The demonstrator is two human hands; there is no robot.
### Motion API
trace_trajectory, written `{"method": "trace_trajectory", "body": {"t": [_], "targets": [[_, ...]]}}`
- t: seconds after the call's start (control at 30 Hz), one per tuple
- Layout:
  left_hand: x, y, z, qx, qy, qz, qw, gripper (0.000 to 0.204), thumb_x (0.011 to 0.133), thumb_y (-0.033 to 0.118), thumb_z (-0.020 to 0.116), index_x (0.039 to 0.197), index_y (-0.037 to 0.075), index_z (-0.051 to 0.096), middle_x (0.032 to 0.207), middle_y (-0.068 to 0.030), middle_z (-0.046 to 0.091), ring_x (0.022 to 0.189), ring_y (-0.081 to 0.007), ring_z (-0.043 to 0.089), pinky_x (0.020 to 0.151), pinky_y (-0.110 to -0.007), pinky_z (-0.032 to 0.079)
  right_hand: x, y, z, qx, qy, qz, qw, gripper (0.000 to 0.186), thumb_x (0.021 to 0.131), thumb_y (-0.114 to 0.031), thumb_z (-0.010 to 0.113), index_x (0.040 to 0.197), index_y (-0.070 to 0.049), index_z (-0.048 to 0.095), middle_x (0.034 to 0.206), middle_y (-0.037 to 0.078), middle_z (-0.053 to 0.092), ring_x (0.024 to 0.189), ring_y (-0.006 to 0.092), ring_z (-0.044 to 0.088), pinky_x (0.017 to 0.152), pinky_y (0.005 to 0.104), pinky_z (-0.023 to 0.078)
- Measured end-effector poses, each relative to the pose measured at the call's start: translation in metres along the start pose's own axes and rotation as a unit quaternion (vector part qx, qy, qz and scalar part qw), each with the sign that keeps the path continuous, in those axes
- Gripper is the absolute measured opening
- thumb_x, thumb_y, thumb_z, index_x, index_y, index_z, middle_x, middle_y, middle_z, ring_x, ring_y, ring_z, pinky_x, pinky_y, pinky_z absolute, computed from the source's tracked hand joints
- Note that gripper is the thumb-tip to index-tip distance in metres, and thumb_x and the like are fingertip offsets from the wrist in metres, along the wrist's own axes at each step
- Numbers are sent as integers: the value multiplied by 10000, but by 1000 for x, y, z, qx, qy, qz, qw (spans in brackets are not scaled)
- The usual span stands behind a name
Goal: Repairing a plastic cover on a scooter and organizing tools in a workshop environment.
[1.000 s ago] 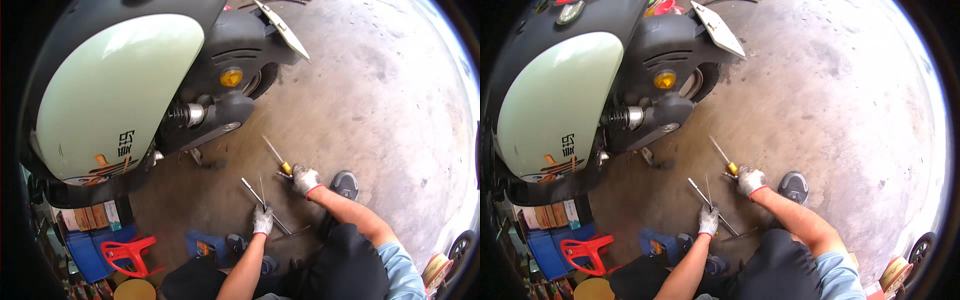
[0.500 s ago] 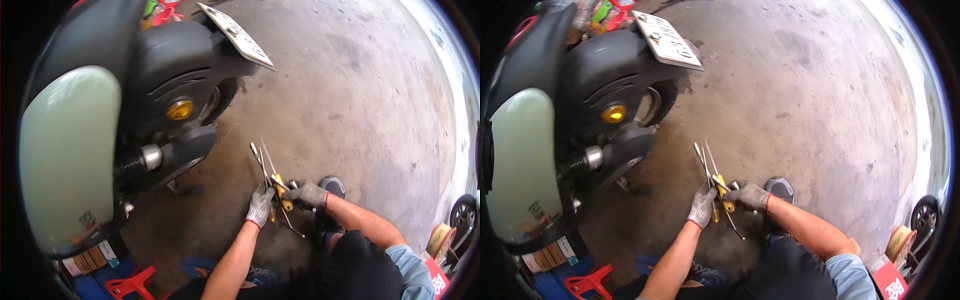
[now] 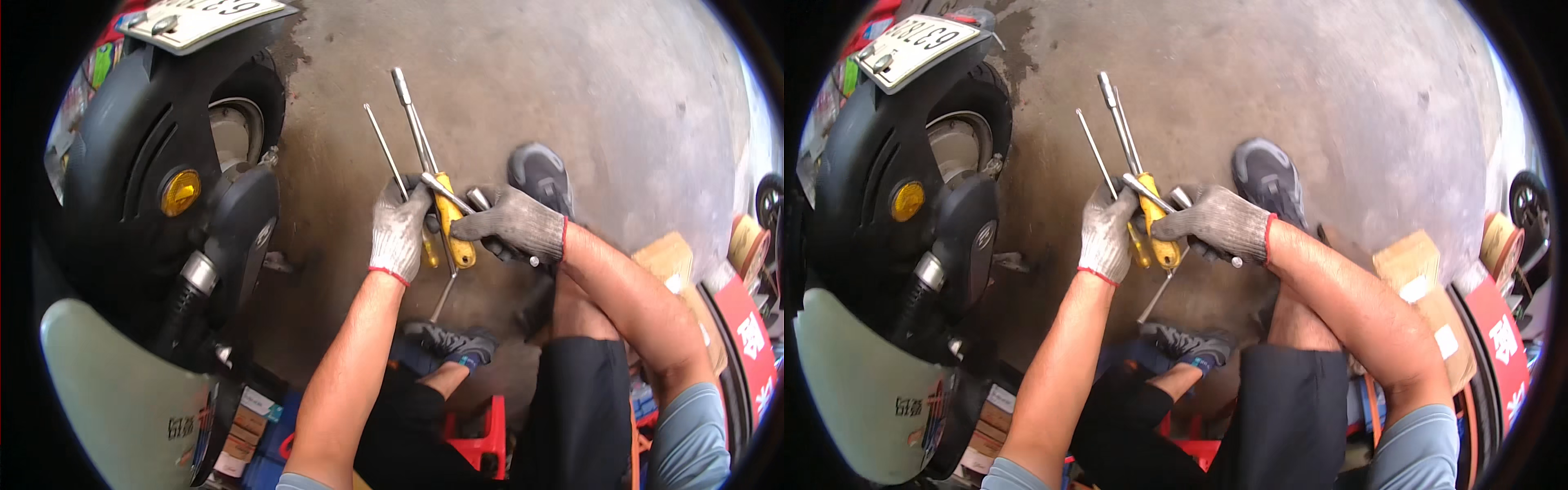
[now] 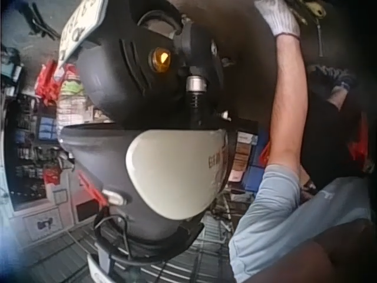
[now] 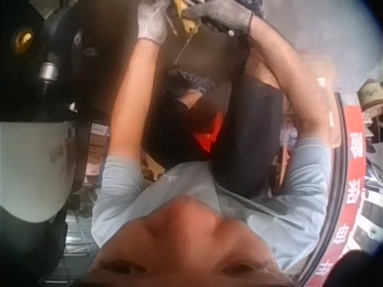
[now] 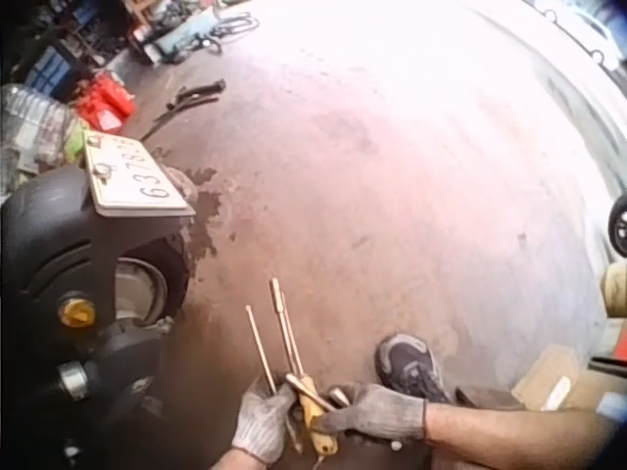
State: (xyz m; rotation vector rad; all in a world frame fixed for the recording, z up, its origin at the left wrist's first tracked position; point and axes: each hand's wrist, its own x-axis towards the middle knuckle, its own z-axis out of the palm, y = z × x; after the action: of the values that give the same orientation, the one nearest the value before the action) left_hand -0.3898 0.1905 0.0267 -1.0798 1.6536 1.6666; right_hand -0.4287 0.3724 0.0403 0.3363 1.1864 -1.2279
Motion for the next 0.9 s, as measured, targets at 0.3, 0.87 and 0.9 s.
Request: {"method": "trace_trajectory", "body": {"t": [0.3, 0.87, 0.9], "targets": [[-122, 60, 49, -59, -79, -48, 994, 196, 904, 69, 493, 1073, 17, 577, 962, -97, 636, 854, -193, 642, 761, -320, 545, -153, -13, 29, 30, 51, -75, 995, 434, 714, -343, 711, 998, -32, 604, 765, 101, 635, 680, 187, 622, 626, 334, 501], [-337, 319, 185, 66, -324, -156, 931, 386, 911, 244, 631, 1207, 13, 541, 1042, -48, 637, 925, -108, 604, 808, -284, 505, -455, -109, 17, 117, 185, -138, 966, 364, 828, -297, 677, 1064, -24, 630, 814, 134, 676, 724, 181, 641, 679, 331, 511], [-346, 332, 190, 56, -318, -165, 932, 390, 913, 245, 624, 1212, 12, 535, 1043, -49, 636, 913, -106, 607, 793, -277, 510, -487, -136, 14, 115, 200, -146, 962, 355, 829, -293, 683, 1046, -16, 636, 799, 132, 672, 715, 175, 634, 677, 326, 510]]}}
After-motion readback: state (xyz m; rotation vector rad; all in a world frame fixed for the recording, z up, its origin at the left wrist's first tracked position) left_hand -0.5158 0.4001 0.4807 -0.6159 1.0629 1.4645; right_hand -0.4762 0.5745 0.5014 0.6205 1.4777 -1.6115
